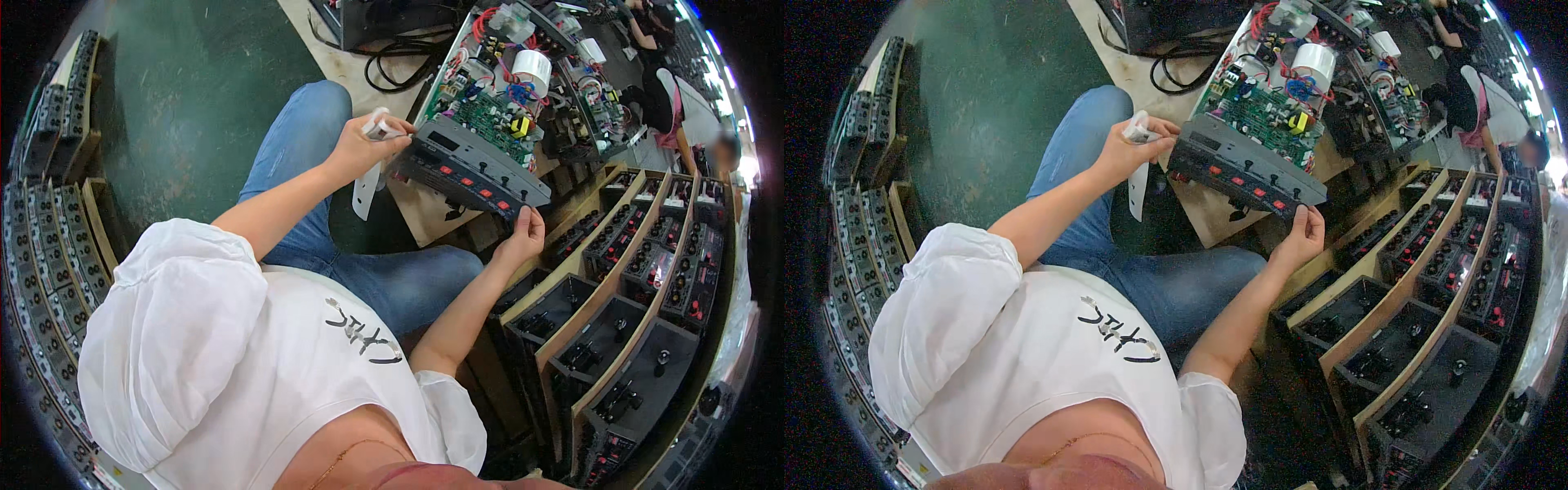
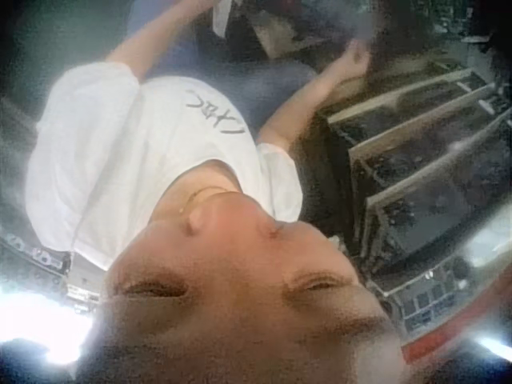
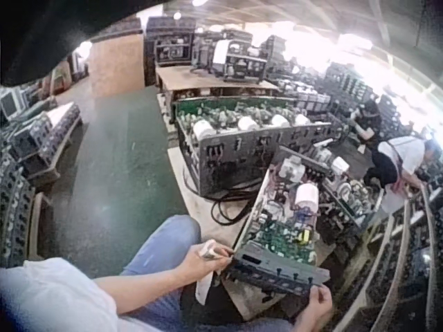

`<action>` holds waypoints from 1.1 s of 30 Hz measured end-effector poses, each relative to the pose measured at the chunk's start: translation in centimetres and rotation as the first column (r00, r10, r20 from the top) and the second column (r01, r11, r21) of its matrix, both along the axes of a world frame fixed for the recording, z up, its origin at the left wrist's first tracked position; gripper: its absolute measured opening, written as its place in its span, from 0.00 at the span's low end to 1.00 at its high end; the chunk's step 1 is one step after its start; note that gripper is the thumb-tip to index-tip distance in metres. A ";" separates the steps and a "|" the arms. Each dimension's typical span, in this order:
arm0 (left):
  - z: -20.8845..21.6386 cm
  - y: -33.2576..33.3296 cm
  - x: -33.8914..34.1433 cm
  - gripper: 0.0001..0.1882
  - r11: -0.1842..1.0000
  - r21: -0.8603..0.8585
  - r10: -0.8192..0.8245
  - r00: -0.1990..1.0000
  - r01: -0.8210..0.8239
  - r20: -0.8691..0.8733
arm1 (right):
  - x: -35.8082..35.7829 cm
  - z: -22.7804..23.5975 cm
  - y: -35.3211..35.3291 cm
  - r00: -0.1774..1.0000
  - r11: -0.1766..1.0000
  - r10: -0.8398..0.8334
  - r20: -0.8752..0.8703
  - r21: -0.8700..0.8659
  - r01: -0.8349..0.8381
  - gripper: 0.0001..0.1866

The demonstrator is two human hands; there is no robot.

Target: Assemble the front panel and control knobs onto a solar inverter unit.

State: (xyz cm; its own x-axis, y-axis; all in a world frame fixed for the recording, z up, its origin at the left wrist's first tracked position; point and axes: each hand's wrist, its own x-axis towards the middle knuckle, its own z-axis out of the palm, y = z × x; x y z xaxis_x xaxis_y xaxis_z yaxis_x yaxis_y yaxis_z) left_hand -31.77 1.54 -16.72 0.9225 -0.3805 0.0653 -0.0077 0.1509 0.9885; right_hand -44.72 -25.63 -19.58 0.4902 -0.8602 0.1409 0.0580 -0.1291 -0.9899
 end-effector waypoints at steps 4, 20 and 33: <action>0.0 0.9 0.3 0.10 0.991 0.048 -0.118 0.979 0.128 -0.169 | 0.0 -0.4 -0.3 1.000 0.999 -0.026 0.010 0.032 0.026 0.06; -0.5 -2.4 0.0 0.14 0.957 0.263 0.071 0.976 -0.125 0.206 | -0.8 1.3 1.1 0.966 0.977 -0.171 -0.196 -0.162 0.140 0.19; 0.2 -2.6 -0.4 0.14 0.964 0.244 0.059 0.980 -0.106 0.191 | 1.9 3.2 1.5 0.976 0.981 0.189 0.107 -0.054 -0.184 0.20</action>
